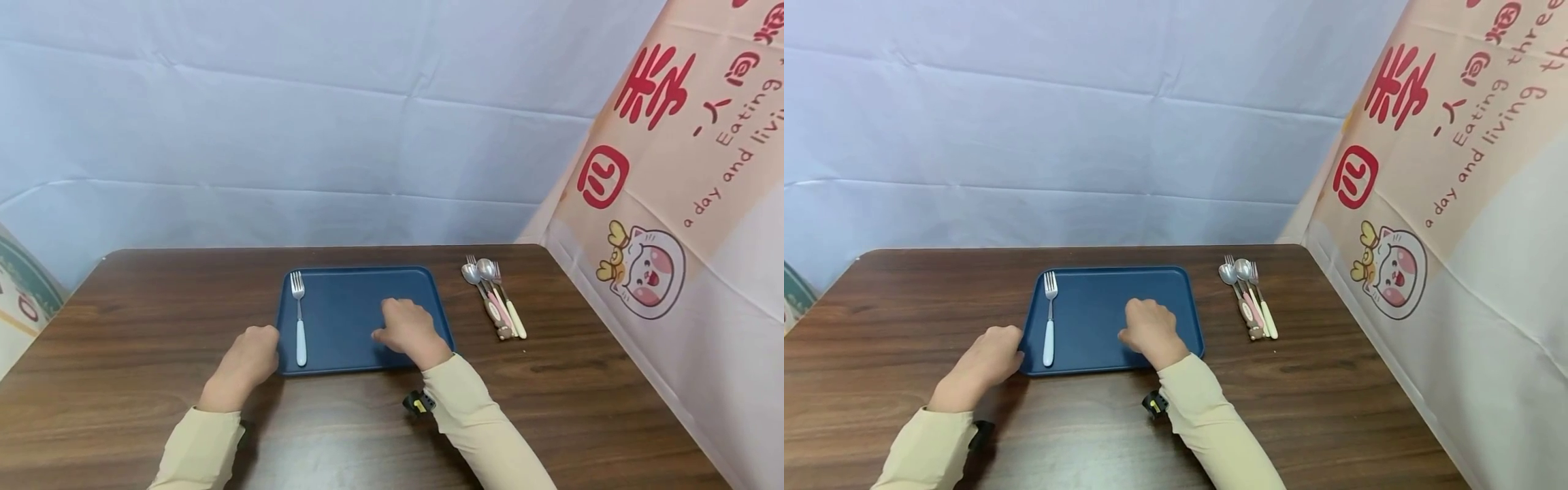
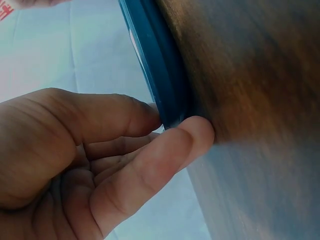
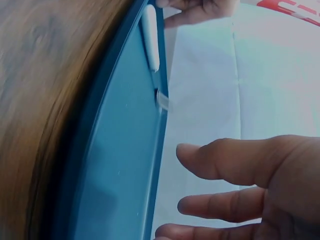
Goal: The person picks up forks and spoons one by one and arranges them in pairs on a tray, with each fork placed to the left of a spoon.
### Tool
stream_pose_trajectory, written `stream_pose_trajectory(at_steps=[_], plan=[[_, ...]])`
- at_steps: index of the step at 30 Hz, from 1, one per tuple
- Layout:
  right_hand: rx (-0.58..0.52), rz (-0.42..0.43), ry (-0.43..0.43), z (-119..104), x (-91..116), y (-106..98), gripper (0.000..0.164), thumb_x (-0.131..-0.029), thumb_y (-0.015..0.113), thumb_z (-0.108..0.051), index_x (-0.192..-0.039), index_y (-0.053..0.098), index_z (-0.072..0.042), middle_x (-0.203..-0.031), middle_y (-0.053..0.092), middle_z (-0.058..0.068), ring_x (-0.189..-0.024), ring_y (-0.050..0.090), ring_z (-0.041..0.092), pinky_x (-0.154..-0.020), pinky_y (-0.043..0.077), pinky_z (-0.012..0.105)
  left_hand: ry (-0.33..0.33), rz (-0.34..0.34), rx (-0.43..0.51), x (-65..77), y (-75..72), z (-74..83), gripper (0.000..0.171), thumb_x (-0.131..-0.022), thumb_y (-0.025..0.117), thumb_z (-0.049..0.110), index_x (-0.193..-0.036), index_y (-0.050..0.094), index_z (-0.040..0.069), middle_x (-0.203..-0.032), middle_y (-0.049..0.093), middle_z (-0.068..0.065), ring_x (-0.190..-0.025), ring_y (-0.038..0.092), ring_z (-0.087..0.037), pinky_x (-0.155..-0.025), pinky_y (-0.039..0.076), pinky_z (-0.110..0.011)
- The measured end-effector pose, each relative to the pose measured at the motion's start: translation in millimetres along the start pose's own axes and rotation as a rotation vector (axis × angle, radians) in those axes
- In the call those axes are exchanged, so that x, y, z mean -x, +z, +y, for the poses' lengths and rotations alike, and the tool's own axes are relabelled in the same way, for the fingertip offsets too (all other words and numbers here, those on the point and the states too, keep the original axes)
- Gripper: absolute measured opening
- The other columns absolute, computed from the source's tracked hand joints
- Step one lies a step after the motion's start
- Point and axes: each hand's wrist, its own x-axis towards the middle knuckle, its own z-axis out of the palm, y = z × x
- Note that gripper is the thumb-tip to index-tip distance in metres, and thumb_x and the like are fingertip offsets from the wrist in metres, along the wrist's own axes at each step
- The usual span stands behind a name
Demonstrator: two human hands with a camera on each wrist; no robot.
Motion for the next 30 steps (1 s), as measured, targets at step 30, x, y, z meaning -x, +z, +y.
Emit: stream_pose_trajectory(at_steps=[30], plan=[[0.041, 0.034, 0.045, 67, 1, -10, 0.042, -0.08, 0.069, -0.019, -0.118, 0.061, -0.003, -0.11, 0.058, 0.017, -0.095, 0.056, 0.033, -0.073, 0.048, 0.046, -0.06, -0.037, 0.073, -0.4, -1.3, -2.9, 0.009, -0.076, 0.05, -0.01, -0.079, 0.058, -0.007, -0.063, 0.049, -0.01, -0.054, 0.045, -0.021, -0.05, 0.04, -0.033]])
